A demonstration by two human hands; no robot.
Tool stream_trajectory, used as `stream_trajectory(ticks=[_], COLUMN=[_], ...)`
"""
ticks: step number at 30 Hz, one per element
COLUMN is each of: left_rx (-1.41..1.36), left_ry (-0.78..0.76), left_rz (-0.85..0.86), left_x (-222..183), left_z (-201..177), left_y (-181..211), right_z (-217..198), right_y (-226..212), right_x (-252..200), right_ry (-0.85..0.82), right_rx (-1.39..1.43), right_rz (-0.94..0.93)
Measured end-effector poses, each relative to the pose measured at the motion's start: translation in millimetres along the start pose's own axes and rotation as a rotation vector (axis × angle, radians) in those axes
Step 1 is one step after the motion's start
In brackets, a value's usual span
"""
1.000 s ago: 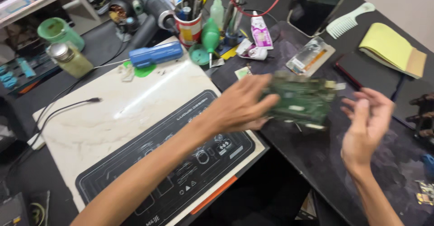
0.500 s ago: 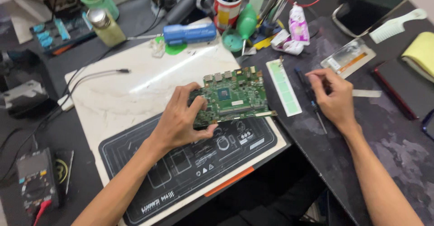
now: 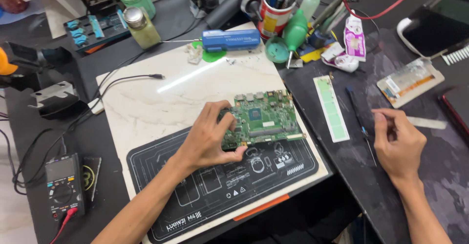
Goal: The person manipulates a laptop screen assembly and then applies heat to a motherboard using a heat gun and tweezers.
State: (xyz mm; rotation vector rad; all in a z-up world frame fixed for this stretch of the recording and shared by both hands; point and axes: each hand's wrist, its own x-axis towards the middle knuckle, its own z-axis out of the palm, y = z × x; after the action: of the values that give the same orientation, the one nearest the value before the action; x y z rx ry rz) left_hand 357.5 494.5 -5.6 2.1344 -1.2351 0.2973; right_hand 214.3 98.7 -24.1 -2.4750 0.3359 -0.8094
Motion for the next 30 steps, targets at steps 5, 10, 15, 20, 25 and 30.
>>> stream_trajectory(ticks=[5, 10, 15, 20, 25, 30], left_rx=[0.005, 0.044, 0.057, 0.066, 0.026, -0.005], left_ry=[-0.020, -0.067, -0.116, -0.108, -0.123, -0.141], left_rz=[0.006, 0.033, 0.059, 0.027, -0.001, -0.011], left_x=[-2, -5, -8, -10, -13, -17], left_z=[0, 4, 7, 5, 8, 11], left_y=[-2, -7, -11, -16, -21, -25], right_z=[0, 5, 15, 24, 26, 40], right_y=[1, 0, 25, 31, 42, 123], right_x=[0, 4, 2, -3, -14, -44], right_ry=[-0.003, -0.011, 0.011, 0.066, 0.090, 0.151], right_rx=[-0.014, -0.079, 0.091, 0.016, -0.088, 0.169], right_rz=[0.006, 0.137, 0.228, 0.308, 0.437, 0.442])
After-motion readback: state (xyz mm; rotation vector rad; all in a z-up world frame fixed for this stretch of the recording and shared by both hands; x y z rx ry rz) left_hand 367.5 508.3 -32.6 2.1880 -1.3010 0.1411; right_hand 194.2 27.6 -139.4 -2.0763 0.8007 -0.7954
